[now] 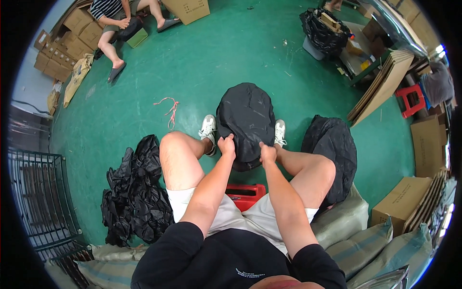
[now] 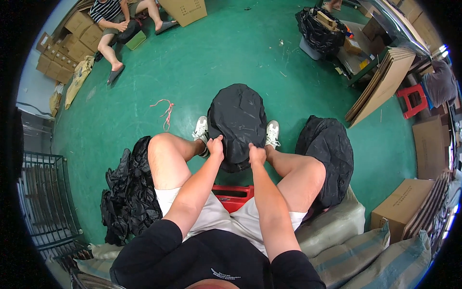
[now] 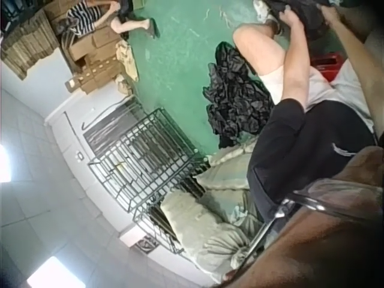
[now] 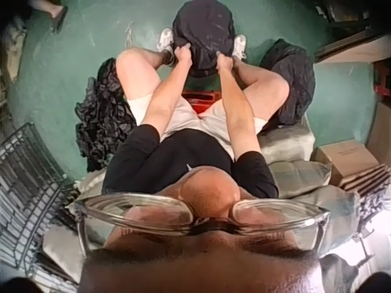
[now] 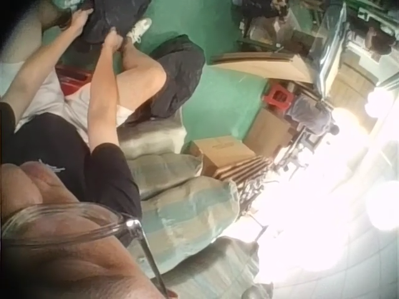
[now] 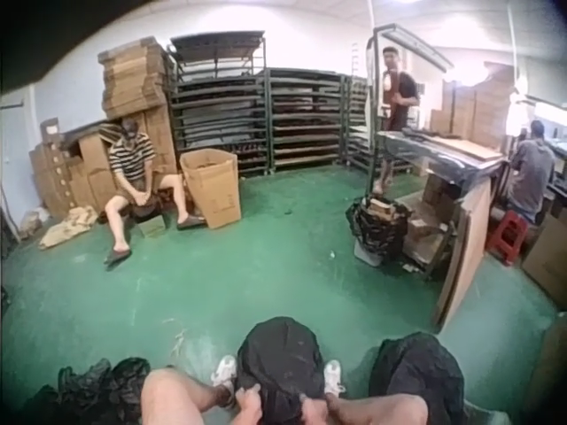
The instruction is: Inspecting, turning, and organizing black fabric bags or covers in a warehouse environment.
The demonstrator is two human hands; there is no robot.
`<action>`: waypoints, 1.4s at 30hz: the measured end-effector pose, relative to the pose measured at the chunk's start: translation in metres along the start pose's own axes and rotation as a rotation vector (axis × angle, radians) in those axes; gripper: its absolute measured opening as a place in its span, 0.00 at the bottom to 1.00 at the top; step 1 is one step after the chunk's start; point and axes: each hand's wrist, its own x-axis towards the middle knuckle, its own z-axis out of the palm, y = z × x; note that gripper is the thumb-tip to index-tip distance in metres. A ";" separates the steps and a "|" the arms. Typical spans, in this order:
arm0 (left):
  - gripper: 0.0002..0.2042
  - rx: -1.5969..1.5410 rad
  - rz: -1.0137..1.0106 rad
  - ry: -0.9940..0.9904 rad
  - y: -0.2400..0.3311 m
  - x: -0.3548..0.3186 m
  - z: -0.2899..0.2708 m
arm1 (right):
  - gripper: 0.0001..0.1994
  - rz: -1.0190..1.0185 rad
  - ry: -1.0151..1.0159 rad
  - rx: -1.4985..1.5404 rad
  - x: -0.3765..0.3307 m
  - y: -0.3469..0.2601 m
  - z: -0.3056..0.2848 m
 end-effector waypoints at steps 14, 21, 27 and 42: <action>0.24 0.019 -0.008 0.124 -0.001 0.030 -0.029 | 0.16 -0.238 0.158 -0.120 0.087 -0.029 0.020; 0.16 0.132 0.052 0.051 0.012 0.007 -0.007 | 0.16 -0.266 0.318 -0.185 0.106 0.039 0.015; 0.20 0.530 -0.007 0.205 0.004 0.040 -0.037 | 0.16 -0.460 0.345 0.028 0.055 -0.020 0.013; 0.20 0.793 0.508 -0.050 0.073 0.165 0.056 | 0.14 -0.202 0.363 -0.314 0.035 -0.008 0.013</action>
